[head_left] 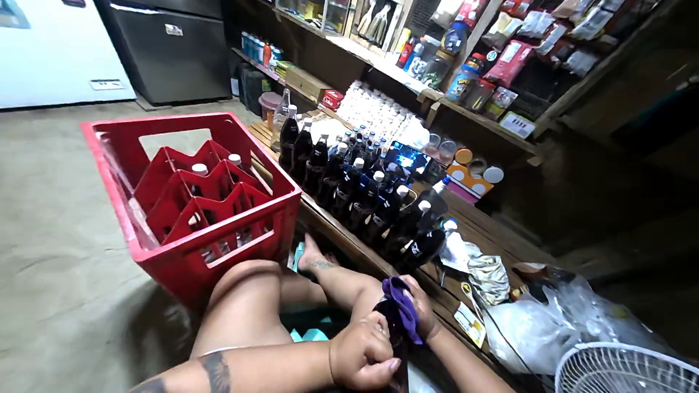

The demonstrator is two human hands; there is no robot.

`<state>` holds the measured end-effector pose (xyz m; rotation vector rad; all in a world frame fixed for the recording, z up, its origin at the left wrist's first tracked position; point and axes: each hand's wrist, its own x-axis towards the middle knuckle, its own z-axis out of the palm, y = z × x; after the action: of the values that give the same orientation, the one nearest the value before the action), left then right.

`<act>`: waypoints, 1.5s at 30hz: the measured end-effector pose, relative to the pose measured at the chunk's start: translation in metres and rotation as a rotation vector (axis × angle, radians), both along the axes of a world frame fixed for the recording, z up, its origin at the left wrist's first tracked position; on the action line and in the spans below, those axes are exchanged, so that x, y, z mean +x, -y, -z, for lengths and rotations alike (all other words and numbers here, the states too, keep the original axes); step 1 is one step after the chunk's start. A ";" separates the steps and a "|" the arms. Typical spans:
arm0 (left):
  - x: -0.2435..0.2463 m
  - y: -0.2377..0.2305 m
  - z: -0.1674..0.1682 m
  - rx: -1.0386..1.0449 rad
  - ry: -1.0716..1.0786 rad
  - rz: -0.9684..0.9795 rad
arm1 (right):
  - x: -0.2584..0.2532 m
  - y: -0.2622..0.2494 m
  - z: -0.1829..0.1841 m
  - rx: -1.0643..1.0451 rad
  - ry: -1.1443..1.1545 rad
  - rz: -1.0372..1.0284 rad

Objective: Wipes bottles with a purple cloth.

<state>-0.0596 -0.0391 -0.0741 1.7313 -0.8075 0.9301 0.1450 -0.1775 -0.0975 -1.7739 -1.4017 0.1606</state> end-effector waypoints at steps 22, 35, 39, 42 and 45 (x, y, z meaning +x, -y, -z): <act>0.008 -0.002 -0.005 -0.316 -0.127 -0.065 | 0.036 -0.034 -0.026 -0.654 0.179 -0.098; 0.043 -0.012 -0.102 -1.288 -0.644 -0.155 | 0.023 -0.018 0.007 -0.255 -0.557 0.763; 0.038 0.018 -0.058 -0.994 -0.353 -0.055 | 0.030 -0.011 0.024 -0.127 -0.632 0.727; 0.034 0.035 -0.045 -0.530 -0.208 -0.056 | 0.031 -0.006 0.028 0.002 -0.543 0.531; 0.036 0.038 -0.042 -0.208 -0.065 -0.035 | -0.045 -0.029 -0.121 -0.255 -0.803 0.709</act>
<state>-0.0236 -0.0769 -0.0318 1.5900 -0.6170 0.9426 0.0996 -0.1485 0.0233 -1.9727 -0.1666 0.6027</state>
